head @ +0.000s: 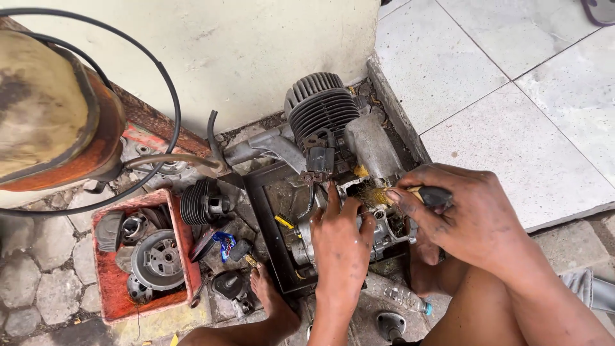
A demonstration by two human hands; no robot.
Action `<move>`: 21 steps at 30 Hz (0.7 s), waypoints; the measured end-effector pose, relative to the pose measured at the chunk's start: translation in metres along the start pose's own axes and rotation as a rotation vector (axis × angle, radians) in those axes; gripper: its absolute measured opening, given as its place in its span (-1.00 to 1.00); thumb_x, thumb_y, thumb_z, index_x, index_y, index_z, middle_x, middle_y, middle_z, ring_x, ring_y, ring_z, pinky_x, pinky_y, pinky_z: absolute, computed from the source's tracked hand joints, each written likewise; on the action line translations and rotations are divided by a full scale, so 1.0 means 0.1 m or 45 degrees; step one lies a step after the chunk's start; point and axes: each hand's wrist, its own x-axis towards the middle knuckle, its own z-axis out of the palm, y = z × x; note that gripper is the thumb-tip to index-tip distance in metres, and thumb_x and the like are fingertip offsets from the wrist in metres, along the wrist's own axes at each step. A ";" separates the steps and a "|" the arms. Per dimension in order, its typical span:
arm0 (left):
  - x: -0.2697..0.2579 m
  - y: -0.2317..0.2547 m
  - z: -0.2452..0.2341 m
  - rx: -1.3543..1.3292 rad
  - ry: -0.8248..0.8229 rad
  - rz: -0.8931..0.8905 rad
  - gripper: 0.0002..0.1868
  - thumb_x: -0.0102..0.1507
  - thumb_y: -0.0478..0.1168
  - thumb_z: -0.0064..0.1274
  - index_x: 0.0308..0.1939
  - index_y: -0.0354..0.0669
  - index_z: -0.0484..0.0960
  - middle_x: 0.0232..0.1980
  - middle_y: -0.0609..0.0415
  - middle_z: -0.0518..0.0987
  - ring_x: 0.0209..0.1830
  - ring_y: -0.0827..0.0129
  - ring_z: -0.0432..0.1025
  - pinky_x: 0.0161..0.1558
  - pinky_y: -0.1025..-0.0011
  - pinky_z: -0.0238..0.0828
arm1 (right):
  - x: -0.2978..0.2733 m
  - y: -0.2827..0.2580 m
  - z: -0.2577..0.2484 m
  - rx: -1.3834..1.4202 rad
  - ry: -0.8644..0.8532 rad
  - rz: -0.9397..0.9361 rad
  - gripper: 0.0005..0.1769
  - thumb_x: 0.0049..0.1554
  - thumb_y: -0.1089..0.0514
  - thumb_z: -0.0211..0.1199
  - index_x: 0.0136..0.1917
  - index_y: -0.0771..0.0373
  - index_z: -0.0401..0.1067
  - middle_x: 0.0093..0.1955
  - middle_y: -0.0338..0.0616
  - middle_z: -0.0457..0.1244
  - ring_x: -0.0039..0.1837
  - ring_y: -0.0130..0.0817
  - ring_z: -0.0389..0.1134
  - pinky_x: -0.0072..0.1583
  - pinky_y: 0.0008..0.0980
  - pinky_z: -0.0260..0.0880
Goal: The person sits on the floor and uses a brush to scrub and clean the exterior of a disassembled engine block. They focus on removing grime from the cylinder head and surrounding metal surfaces, occasionally adjusting their grip on the engine.
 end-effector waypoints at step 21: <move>0.34 0.26 0.11 0.739 -0.472 -0.352 -0.76 0.48 -0.26 -0.13 -0.03 -0.06 0.70 -0.22 0.05 0.66 -0.21 0.32 0.59 0.08 0.21 0.49 | 0.02 0.01 -0.08 0.071 0.021 -0.024 -0.78 0.20 0.00 0.28 -0.06 0.18 0.58 -0.09 -0.25 0.48 -0.08 -0.30 0.51 0.01 -0.32 0.43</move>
